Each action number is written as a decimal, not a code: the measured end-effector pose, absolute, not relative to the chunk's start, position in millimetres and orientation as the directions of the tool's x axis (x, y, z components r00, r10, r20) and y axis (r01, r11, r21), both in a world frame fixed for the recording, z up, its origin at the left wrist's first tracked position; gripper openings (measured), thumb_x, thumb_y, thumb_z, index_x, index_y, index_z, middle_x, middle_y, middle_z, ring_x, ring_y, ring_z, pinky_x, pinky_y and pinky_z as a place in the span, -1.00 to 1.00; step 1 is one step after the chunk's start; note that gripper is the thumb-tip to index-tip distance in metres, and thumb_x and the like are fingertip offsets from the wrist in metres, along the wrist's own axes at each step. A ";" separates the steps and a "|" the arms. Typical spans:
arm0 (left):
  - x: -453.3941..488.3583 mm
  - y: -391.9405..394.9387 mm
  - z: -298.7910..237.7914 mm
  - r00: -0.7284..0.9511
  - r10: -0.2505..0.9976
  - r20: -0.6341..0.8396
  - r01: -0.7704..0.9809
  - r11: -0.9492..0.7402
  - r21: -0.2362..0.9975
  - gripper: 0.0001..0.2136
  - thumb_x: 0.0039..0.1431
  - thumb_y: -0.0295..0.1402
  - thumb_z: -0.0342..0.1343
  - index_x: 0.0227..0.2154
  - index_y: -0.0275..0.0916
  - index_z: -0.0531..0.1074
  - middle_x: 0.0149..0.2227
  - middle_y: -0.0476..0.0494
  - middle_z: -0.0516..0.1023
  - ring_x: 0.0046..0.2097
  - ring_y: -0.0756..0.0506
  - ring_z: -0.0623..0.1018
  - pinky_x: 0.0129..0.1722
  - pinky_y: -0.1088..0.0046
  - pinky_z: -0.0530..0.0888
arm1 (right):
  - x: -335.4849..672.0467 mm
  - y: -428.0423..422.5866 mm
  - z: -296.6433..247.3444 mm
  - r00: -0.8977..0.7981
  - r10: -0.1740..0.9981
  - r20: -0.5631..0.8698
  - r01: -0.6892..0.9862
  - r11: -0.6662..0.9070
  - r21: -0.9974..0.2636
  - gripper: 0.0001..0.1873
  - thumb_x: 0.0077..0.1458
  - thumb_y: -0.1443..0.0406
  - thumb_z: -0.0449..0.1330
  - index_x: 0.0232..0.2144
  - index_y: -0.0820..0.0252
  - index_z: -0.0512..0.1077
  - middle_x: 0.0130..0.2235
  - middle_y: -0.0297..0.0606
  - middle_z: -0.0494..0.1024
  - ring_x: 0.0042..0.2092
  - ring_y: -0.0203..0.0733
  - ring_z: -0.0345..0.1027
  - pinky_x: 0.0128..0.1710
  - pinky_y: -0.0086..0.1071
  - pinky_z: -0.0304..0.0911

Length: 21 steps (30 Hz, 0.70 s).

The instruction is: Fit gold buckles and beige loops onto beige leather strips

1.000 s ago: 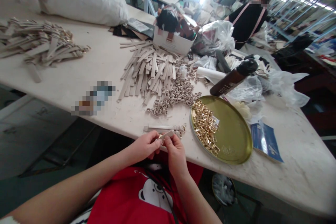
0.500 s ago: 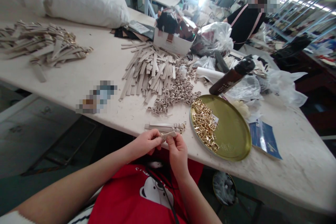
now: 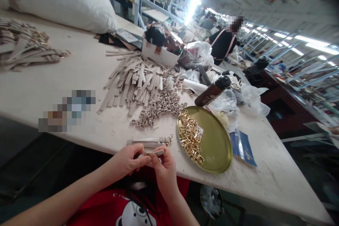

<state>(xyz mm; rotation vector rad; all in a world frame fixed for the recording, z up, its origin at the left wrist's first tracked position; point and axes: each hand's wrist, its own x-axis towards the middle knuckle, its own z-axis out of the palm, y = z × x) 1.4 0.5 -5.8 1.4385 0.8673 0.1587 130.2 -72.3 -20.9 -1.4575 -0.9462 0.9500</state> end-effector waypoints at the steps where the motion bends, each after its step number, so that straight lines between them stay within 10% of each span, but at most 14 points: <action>1: 3.0 2.7 -8.1 0.692 0.581 -0.428 0.406 0.176 0.897 -0.69 -0.01 -0.07 0.00 -0.54 -0.21 0.13 -0.68 0.13 0.28 -0.69 0.09 0.20 -0.71 0.62 0.09 | 131.9 -69.9 -23.3 0.361 0.931 -0.054 0.075 -0.087 -0.993 -0.84 0.03 0.21 0.13 -0.48 0.16 0.26 -0.52 -0.43 0.24 -0.45 -0.31 0.10 -0.42 -0.43 0.09; 21: 12.8 31.6 -27.2 0.649 0.697 -0.304 0.327 0.105 0.939 -0.78 0.09 -0.19 -0.07 -0.32 -0.24 0.32 -0.56 0.08 0.34 -0.51 0.04 0.33 -0.51 0.57 0.24 | 163.1 -20.0 -27.6 0.262 0.964 -0.042 0.280 -0.118 -0.953 -0.62 0.17 0.13 -0.13 -0.47 0.16 0.37 -0.50 -0.33 0.38 -0.42 -0.25 0.25 -0.41 -0.39 0.12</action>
